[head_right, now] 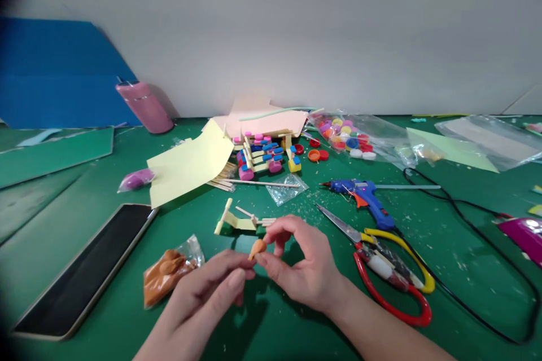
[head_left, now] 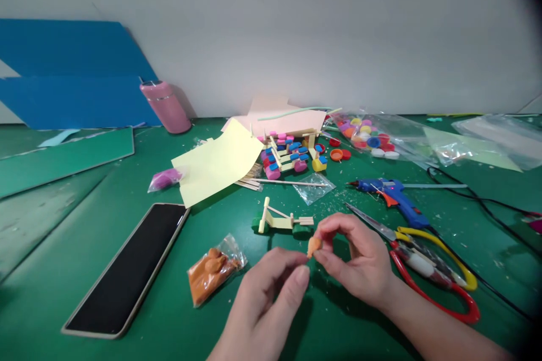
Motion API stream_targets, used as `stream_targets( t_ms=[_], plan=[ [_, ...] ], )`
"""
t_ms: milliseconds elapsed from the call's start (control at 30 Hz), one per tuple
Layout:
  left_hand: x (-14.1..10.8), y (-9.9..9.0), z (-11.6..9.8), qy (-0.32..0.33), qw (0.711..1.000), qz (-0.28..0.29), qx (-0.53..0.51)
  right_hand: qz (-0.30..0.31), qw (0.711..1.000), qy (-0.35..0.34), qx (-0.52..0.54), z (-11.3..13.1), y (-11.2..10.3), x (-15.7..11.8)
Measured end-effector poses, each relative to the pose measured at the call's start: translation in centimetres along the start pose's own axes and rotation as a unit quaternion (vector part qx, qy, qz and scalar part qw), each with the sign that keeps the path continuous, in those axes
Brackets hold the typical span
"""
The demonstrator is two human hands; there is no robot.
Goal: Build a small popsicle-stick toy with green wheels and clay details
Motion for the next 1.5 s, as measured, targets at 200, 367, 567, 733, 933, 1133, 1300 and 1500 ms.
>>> stream_targets(
  t_ms=[200, 367, 567, 733, 933, 1133, 1300, 1500],
  plan=[
    [2.5, 1.3, 0.6, -0.153, 0.957, 0.006, -0.245, 0.013, 0.993, -0.095, -0.067, 0.8, -0.4, 0.8],
    [3.0, 1.6, 0.6, -0.178, 0.915, 0.008, -0.361, 0.042, 0.992, -0.098, -0.072, 1.0, -0.8, 0.9],
    [3.0, 2.1, 1.4, -0.191, 0.896, 0.022, -0.401, 0.038, 0.993, -0.078, -0.075, 0.8, -0.6, 0.8],
    [2.7, 2.4, 1.7, -0.184, 0.887, 0.064, -0.418, 0.067, 0.986, -0.101, -0.119, 0.8, -0.3, 0.9],
    [2.8, 2.2, 1.8, -0.158, 0.888, 0.106, -0.419, 0.104, 0.977, -0.116, -0.145, 1.0, -0.3, 1.1],
    [2.7, 2.1, 2.6, -0.173, 0.867, 0.095, -0.457, 0.115, 0.974, -0.131, -0.144, 0.7, -0.4, 0.9],
    [3.0, 2.8, 1.0, -0.237, 0.791, 0.02, -0.564, 0.095, 0.953, -0.166, -0.235, 1.6, 0.6, 0.3],
    [3.9, 3.8, -2.0, -0.295, 0.752, -0.048, -0.587, 0.154, 0.933, -0.1, -0.31, 2.8, 2.6, -0.3]
  ],
)
Point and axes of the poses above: each hand's wrist, its own x-axis towards the middle knuckle, its own y-axis out of the palm, z = x × y, the point moved 2 cm from there along x, towards the middle knuckle, and after that the axes turned 2 degrees about -z, right-handed, at the moved point
